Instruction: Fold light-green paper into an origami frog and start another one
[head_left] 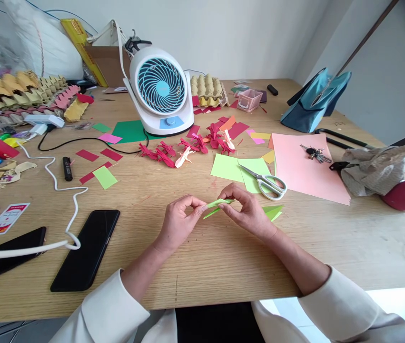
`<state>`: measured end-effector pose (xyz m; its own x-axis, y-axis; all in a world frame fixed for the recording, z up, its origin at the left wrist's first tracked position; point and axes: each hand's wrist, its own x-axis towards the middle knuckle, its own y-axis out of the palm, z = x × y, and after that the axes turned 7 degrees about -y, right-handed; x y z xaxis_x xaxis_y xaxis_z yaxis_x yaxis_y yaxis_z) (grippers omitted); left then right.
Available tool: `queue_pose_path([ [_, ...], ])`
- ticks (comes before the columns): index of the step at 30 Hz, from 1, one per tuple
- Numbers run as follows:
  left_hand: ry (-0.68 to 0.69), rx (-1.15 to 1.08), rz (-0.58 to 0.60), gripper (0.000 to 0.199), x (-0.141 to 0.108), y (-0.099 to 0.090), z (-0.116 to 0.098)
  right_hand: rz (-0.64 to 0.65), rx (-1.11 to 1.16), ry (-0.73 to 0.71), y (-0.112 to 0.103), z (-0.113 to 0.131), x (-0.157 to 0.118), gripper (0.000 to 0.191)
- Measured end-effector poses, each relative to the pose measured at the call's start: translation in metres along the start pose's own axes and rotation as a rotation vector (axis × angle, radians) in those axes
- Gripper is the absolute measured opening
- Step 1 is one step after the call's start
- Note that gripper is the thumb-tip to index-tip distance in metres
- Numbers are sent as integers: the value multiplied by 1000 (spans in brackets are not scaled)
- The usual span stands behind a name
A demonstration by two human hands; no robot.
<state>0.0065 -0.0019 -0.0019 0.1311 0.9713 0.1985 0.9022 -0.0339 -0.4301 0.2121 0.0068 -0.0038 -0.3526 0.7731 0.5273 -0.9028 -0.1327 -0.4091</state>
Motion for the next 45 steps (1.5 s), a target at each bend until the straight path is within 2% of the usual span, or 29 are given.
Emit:
queue_pose_path([
  [5, -80, -87, 56, 17, 0, 4, 7, 23, -11, 25, 2, -3, -2, 12],
  [9, -14, -18, 17, 13, 0, 4, 9, 27, -40, 17, 2, -3, -2, 14],
  [14, 15, 41, 59, 15, 1, 1, 6, -12, -40, 58, 0, -3, -2, 18],
  [17, -58, -37, 57, 17, 1, 2, 6, -78, 76, 114, 1, -6, -2, 20],
  [20, -174, -228, 41, 19, 1, 6, 8, -147, 329, 224, 5, -9, -2, 41],
  [24, -287, -441, 6, 22, -4, 17, 7, -77, 553, 331, 17, -10, -3, 30],
  [27, -320, -473, 69, 25, -9, 26, 4, -90, 589, 358, 25, -9, -5, 31],
  [30, -325, -446, 167, 26, -11, 29, 1, -99, 592, 397, 28, -7, -7, 34],
  [34, -320, -387, 245, 27, -10, 24, -3, -85, 532, 391, 25, -4, -5, 39],
  [40, -263, -421, 133, 25, -5, 19, 2, -28, 389, 348, 25, -3, -4, 43],
  [45, -254, -389, 95, 24, -6, 22, 11, 55, 290, 316, 32, -6, -9, 43],
])
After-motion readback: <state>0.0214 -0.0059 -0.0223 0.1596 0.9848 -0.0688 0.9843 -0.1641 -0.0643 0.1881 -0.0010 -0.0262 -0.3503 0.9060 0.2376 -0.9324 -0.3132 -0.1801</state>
